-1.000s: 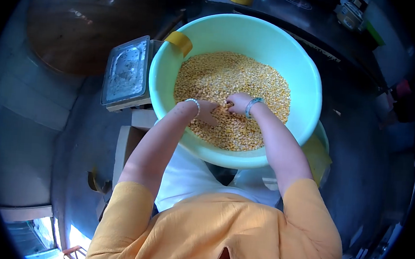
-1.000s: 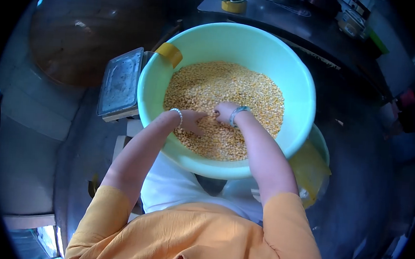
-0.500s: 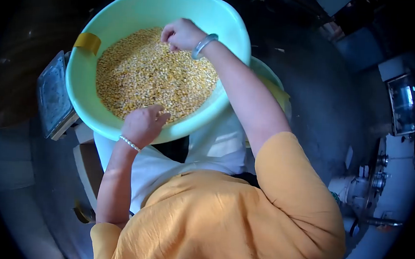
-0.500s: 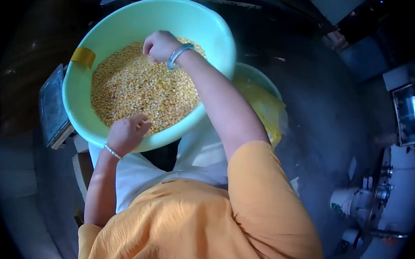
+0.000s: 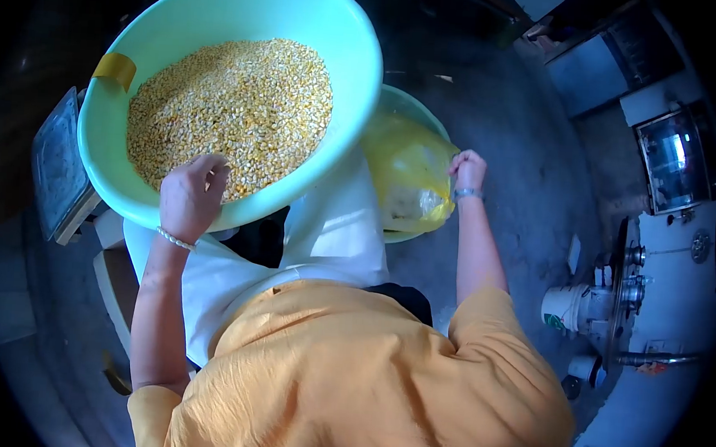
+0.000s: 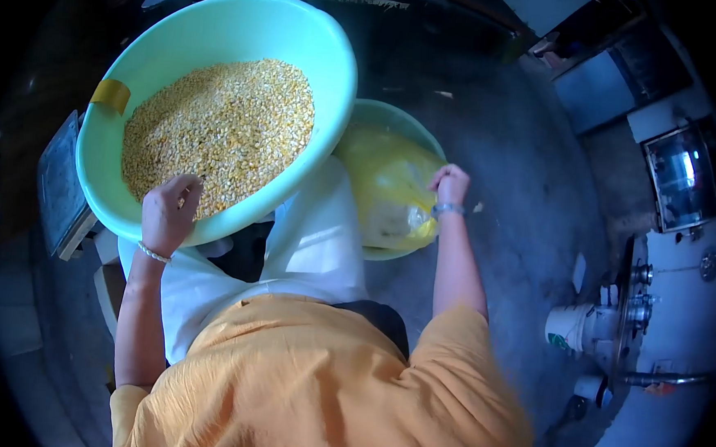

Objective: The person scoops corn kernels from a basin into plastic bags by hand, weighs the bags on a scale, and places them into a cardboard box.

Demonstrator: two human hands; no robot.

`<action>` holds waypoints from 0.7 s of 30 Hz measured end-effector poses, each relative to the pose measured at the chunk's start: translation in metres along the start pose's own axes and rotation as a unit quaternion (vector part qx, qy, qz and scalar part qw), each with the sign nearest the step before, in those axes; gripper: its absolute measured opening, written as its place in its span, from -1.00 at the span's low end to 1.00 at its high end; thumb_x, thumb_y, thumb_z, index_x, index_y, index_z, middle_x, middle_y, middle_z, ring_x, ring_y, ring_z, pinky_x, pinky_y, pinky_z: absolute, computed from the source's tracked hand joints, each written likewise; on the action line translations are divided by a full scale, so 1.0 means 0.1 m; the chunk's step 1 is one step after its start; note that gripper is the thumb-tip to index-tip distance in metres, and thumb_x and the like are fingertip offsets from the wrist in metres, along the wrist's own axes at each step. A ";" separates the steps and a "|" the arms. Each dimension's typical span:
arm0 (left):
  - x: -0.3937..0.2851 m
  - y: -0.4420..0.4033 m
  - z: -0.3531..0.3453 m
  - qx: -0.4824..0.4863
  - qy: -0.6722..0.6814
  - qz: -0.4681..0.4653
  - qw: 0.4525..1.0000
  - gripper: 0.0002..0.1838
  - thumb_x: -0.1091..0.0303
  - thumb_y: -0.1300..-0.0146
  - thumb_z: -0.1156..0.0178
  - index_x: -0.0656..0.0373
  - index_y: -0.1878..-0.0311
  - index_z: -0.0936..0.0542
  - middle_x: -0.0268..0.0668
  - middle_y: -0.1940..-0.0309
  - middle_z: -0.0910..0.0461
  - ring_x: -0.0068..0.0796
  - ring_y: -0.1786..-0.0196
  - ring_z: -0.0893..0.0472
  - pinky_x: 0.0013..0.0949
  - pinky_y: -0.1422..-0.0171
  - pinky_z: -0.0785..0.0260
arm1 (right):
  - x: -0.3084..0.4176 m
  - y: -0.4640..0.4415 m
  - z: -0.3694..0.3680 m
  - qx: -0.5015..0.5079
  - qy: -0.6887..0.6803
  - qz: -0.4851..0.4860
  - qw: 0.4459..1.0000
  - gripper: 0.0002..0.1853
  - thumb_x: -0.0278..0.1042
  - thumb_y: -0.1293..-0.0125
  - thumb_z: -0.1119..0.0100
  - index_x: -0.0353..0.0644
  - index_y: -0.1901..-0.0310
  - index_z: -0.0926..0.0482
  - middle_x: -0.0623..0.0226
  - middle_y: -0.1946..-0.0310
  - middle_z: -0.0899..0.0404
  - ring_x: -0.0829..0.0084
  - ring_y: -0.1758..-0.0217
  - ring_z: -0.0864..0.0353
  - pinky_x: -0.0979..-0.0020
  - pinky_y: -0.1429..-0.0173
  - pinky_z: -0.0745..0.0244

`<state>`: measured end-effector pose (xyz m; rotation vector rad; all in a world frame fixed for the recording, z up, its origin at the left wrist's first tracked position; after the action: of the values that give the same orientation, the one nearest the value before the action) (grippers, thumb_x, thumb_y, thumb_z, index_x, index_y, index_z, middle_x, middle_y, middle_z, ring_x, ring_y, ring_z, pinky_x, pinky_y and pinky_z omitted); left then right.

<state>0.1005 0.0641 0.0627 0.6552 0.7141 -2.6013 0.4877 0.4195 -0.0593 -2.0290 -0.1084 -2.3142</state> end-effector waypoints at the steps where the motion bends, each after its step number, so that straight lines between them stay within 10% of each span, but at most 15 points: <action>1: 0.01 0.00 0.00 -0.001 0.009 0.010 1.000 -0.94 0.40 -0.07 -0.18 0.14 0.38 -0.59 -0.20 0.54 -0.57 -0.21 0.47 -0.58 -0.26 0.36 -0.40 | -0.26 0.14 0.08 0.019 0.014 -0.018 1.000 -0.70 -0.76 0.11 0.37 -0.22 0.63 -0.41 0.23 0.73 -0.39 0.44 0.75 -0.38 0.46 0.70 -0.30; 8: 0.02 0.00 -0.07 0.027 -0.038 0.011 0.999 -0.90 0.34 -0.10 -0.15 0.11 0.39 -0.60 -0.16 0.57 -0.56 -0.16 0.49 -0.57 -0.23 0.37 -0.40 | -1.75 0.83 -0.01 0.045 0.014 -0.265 0.963 -0.78 -0.64 -0.12 0.13 -0.33 0.40 -0.59 0.16 0.47 -0.57 0.33 0.57 -0.56 0.36 0.59 -0.45; 12: 0.03 0.01 -0.07 0.023 -0.027 0.026 0.999 -0.88 0.32 -0.11 -0.15 0.13 0.38 -0.60 -0.15 0.58 -0.56 -0.15 0.50 -0.57 -0.23 0.37 -0.39 | -1.87 0.71 -0.36 0.245 0.315 -0.008 0.917 -0.73 -0.51 -0.13 0.02 -0.29 0.14 -0.56 0.25 0.29 -0.63 0.41 0.41 -0.55 0.42 0.26 -0.45; 15: 0.07 -0.01 -0.06 0.021 -0.029 0.043 0.998 -0.86 0.30 -0.10 -0.15 0.15 0.39 -0.61 -0.13 0.59 -0.56 -0.14 0.49 -0.57 -0.22 0.36 -0.39 | -2.09 0.84 -0.49 0.259 0.211 -0.147 0.931 -0.67 -0.45 -0.15 0.01 -0.28 0.04 -0.54 0.23 0.25 -0.63 0.38 0.25 -0.56 0.47 0.09 -0.42; 21: 0.11 -0.04 -0.07 0.019 -0.024 0.025 0.999 -0.85 0.30 -0.10 -0.16 0.17 0.40 -0.61 -0.10 0.59 -0.55 -0.13 0.47 -0.57 -0.21 0.33 -0.40 | -2.22 0.95 -0.70 0.280 0.354 -0.070 0.890 -0.53 -0.28 0.03 -0.33 -0.33 0.05 -0.54 0.13 0.29 -0.63 0.36 0.18 -0.59 0.42 0.05 -0.47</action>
<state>0.0921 0.0691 0.0534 0.6129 0.6260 -2.5813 0.4565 0.3183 -0.2874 -0.8765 -0.7858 -2.5358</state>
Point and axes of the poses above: each hand's wrist, its own y-axis away from the middle knuckle, its own z-axis out of the back of the hand, x = y × z, the point moved 9 cm from there along -y, towards the middle knuckle
